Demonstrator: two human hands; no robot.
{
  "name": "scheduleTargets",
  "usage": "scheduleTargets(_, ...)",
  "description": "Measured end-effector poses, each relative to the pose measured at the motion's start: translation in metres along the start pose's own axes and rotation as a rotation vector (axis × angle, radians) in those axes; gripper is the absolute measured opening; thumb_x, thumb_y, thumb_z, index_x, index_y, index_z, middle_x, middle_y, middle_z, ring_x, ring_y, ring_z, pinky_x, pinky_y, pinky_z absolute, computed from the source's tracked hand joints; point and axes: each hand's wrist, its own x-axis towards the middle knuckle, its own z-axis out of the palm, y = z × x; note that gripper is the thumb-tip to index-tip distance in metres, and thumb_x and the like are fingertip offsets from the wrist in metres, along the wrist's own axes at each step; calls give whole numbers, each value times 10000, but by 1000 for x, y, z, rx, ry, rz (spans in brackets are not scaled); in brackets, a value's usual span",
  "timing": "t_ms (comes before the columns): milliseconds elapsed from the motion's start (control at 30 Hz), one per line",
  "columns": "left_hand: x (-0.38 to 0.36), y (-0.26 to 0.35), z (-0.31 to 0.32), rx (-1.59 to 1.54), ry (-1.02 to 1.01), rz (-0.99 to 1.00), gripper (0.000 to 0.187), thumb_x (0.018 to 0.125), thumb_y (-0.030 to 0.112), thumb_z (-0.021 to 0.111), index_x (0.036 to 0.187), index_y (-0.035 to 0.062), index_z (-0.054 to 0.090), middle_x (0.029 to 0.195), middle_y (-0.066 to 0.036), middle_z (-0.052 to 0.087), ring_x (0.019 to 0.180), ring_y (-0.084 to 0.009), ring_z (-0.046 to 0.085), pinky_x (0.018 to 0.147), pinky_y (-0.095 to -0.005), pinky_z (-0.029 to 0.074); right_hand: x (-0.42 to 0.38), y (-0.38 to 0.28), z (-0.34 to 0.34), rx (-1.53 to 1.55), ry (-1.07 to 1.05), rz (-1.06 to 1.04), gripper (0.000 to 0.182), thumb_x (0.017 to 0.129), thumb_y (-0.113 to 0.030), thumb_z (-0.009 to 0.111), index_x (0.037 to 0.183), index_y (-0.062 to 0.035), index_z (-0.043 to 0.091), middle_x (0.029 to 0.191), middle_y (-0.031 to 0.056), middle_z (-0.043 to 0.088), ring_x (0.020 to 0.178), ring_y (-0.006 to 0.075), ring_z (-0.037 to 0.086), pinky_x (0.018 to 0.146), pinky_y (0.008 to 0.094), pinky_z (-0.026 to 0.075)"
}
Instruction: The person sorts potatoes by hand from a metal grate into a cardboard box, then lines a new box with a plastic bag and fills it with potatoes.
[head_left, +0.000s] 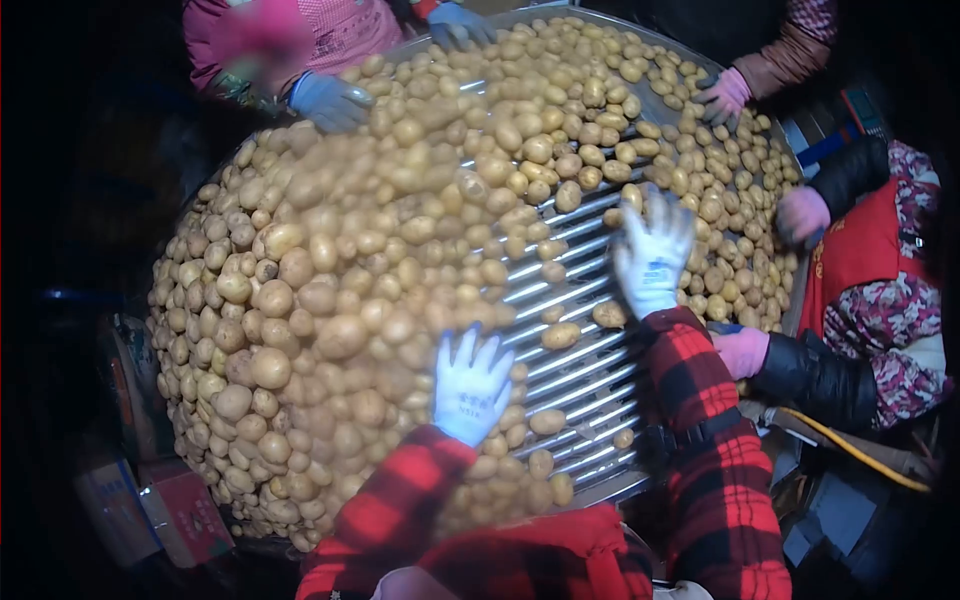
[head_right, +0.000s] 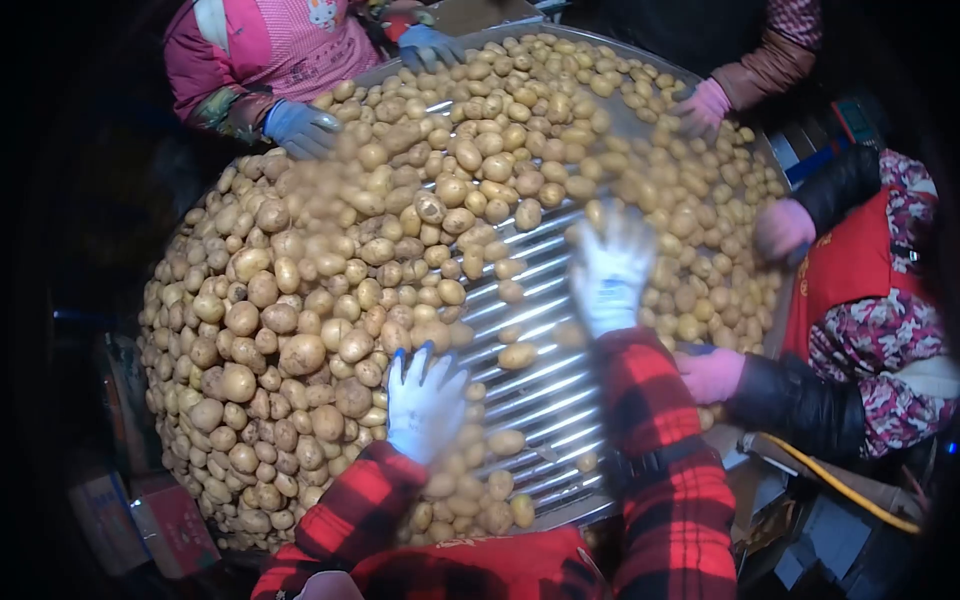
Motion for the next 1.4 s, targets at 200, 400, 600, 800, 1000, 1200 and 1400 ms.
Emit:
scheduleTargets(200, 2, -2, -12, -65, -39, 17, 408, 873, 288, 666, 1262, 163, 668, 1343, -85, 584, 1403, -369, 429, 1158, -649, 291, 101, -114, 50, 498, -141, -308, 489, 886, -311, 671, 1339, -134, 619, 1405, 130, 564, 1299, 351, 519, 1120, 542, 350)
scheduleTargets(400, 0, -5, -10, -120, 2, 37, 416, 887, 296, 650, 1271, 137, 658, 1369, -95, 581, 1423, -363, 424, 1155, -662, 285, 136, -150, 77, 534, -527, -83, 548, 964, -550, 556, 1297, -135, 689, 1357, 116, 607, 1269, 333, 555, 1080, 493, 405)
scheduleTargets(600, 1, -2, -4, -53, -55, 9, 385, 900, 289, 633, 1266, 174, 662, 1335, -82, 596, 1390, -354, 450, 1154, -641, 299, 48, -132, 57, 530, -193, -196, 397, 846, -430, 716, 1071, -105, 675, 1192, 150, 612, 1171, 349, 544, 1033, 530, 383)
scheduleTargets(800, 0, -5, -8, -11, -11, 60, 410, 874, 317, 671, 1252, 156, 664, 1357, -79, 607, 1367, -340, 464, 1182, -630, 280, -49, -96, -17, 429, -150, -82, 432, 761, -164, 755, 1181, -130, 660, 1237, 103, 592, 1117, 336, 544, 961, 538, 444)
scheduleTargets(1000, 3, 5, -20, -279, 93, -10, 432, 809, 181, 711, 1238, 134, 695, 1322, -104, 626, 1353, -373, 481, 1170, -602, 316, -126, -39, -42, 591, -298, 192, 538, 754, 45, 672, 1260, -137, 663, 1314, 132, 578, 1166, 364, 579, 972, 439, 519)
scheduleTargets(1200, -6, 39, 21, -1816, -44, -430, 428, 944, 231, 631, 1344, 102, 549, 1308, -122, 593, 1276, -312, 544, 1123, -497, 427, -123, -63, -73, 904, -102, 494, 496, 867, 8, 656, 1355, -67, 611, 1348, 146, 581, 1274, 305, 553, 1100, 411, 449)
scheduleTargets(1400, -15, 20, 26, -1724, -313, -282, 474, 1079, 344, 501, 1505, 146, 438, 1438, -116, 534, 1254, -250, 573, 1010, -373, 530, -74, -77, -66, 1060, -387, -62, 419, 902, -162, 686, 1309, -66, 653, 1381, 198, 607, 1272, 389, 569, 1057, 471, 461)
